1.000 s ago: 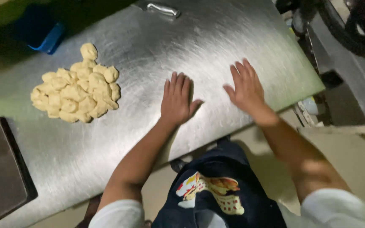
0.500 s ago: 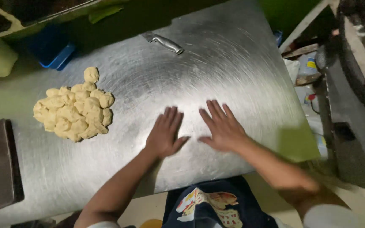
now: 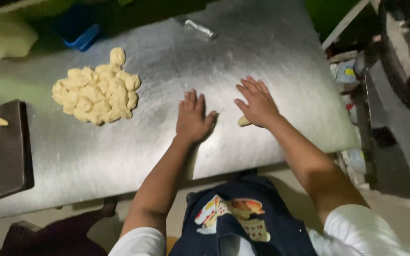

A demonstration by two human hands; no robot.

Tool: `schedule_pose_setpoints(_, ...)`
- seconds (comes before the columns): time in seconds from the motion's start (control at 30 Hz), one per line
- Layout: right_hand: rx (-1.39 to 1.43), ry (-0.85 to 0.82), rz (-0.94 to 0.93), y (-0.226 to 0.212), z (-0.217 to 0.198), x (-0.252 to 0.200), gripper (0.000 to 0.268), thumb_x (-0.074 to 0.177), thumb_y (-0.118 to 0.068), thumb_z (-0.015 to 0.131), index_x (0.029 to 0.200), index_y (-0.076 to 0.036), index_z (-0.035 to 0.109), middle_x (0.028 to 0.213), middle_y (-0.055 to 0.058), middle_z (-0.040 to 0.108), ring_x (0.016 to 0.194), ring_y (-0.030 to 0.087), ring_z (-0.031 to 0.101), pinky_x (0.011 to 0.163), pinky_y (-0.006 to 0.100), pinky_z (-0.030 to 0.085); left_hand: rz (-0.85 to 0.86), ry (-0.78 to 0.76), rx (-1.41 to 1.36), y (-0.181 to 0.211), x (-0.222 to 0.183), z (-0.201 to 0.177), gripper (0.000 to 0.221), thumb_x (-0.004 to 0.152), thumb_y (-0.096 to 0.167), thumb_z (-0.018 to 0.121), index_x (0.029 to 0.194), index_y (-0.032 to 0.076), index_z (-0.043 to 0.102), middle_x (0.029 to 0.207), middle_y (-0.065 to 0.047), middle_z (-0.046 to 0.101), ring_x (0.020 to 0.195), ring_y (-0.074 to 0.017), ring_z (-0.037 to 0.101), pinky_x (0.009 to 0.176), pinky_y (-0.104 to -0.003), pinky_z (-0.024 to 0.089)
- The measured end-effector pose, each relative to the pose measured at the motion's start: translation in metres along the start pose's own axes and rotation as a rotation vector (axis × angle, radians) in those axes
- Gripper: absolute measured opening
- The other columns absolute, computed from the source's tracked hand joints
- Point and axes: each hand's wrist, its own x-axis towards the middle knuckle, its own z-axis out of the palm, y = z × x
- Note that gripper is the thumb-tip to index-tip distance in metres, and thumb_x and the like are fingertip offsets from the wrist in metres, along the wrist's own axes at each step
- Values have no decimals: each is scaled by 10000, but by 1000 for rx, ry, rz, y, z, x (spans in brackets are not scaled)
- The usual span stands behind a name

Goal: Shape small pieces of dough into rolls on a metal workbench

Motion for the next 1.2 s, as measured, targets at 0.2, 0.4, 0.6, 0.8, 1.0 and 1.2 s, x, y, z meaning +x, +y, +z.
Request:
schedule_pose_setpoints(0.2, -189, 22, -80, -47, 7, -133, 454, 1037, -402, 511, 1431, -199, 610, 1492, 58, 596, 1487, 296, 438, 1214, 528, 276, 356, 129, -62, -7, -112, 6, 754, 775, 504, 642, 1377, 50, 633, 1475, -220, 579, 1431, -443, 468, 1146, -538, 374)
schedule_pose_setpoints(0.4, 46, 37, 503, -92, -26, -173, 579, 830, -262, 780, 1343, -140, 541, 1137, 97, 706, 1030, 369, 723, 848, 482, 585, 331, 197, -283, -12, -126, -17, 444, 824, 315, 727, 1232, 167, 635, 996, -4, 659, 1086, -281, 603, 861, -429, 486)
schedule_pose_setpoints(0.6, 250, 156, 668, -81, -30, -156, 392, 937, -488, 777, 1157, -225, 587, 1003, 112, 703, 990, 378, 717, 825, 489, 548, 182, 136, -540, -39, -121, -28, 254, 919, 373, 733, 1030, 147, 703, 871, -25, 605, 860, -291, 683, 730, -394, 557)
schedule_pose_setpoints(0.8, 82, 477, -89, -84, -11, -140, 357, 1020, -94, 577, 1305, 118, 617, 1352, 318, 601, 1338, 479, 542, 1197, 547, 360, 354, 108, -281, 8, -143, -36, 540, 900, 210, 640, 1379, -34, 593, 1439, -312, 533, 1414, -526, 420, 1171, -640, 288)
schedule_pose_setpoints(1.0, -40, -57, -68, -38, -13, -59, 1024, 892, -625, 601, 1623, -4, 241, 1672, 325, 179, 1562, 457, 154, 1244, 583, 130, 70, -253, 19, 21, -39, -43, 760, 1049, 573, 329, 1612, 62, 313, 1674, -239, 267, 1555, -478, 174, 1232, -618, 154)
schedule_pose_setpoints(1.2, 81, -29, 33, -5, -11, 50, 959, 932, -476, 677, 1632, 4, 229, 1672, 341, 131, 1570, 474, 75, 1247, 620, 62, -137, 146, -61, -20, 72, -2, 888, 992, 538, 565, 1632, 4, 260, 1668, -327, 213, 1552, -523, 138, 1211, -718, 83)
